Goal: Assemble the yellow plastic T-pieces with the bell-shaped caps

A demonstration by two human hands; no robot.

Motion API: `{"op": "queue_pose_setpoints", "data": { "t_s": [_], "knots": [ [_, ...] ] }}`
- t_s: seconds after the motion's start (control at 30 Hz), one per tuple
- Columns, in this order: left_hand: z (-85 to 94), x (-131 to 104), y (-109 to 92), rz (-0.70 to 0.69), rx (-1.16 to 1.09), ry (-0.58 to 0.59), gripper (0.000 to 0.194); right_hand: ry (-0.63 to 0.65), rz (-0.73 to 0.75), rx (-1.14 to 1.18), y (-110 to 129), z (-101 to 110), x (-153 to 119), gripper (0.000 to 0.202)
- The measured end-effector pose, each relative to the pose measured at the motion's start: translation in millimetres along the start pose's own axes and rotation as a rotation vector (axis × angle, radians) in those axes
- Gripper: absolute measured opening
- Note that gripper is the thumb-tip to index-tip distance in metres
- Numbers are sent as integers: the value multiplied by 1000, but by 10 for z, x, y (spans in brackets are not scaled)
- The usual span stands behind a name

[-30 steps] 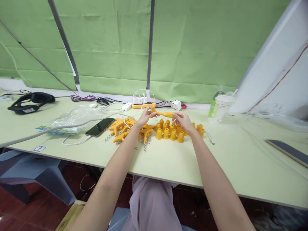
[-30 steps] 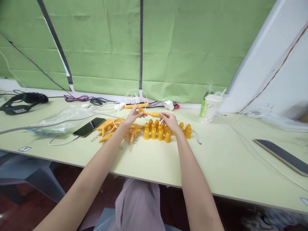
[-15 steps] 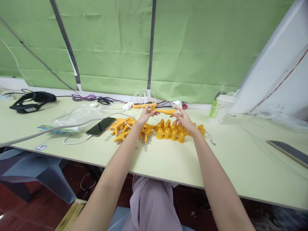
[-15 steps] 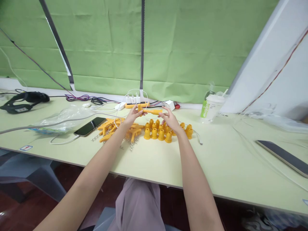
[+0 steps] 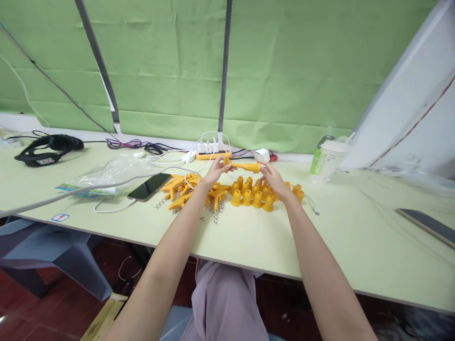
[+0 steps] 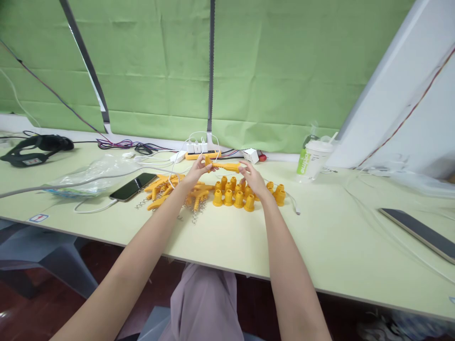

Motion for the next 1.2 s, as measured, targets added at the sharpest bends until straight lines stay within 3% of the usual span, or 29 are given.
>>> {"op": "queue_pose_setpoints", "data": {
  "t_s": [0.17, 0.53, 0.7, 0.87, 1.0, 1.2],
  "knots": [
    [49, 17, 44, -4, -11, -13, 37, -4, 76, 159, 68, -5, 29, 56],
    [53, 2, 5, -11, 37, -3, 39, -59, -10, 117, 45, -26, 21, 59],
    [77, -8, 7, -13, 50, -10, 39, -45, 13, 110, 110, -68, -9, 57],
    [36, -5, -29, -36, 44, -34, 39, -61, 113, 38, 173, -107, -25, 39],
    [-51, 27, -94, -89, 51, -4, 39, -126, 100, 46, 172, -139, 3, 50],
    [-112, 12, -223, -136, 77, -38, 38, 176, -194, 274, 121, -215, 23, 65]
  ]
}}
Point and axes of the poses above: each hand's wrist, its own x-axis towards the middle knuckle, its own z-axis out of the back of the hand, y = z × x, the point moved 1 cm from there along x, towards the middle knuckle, and after that the axes turned 6 degrees about z, right-handed, at the moved point
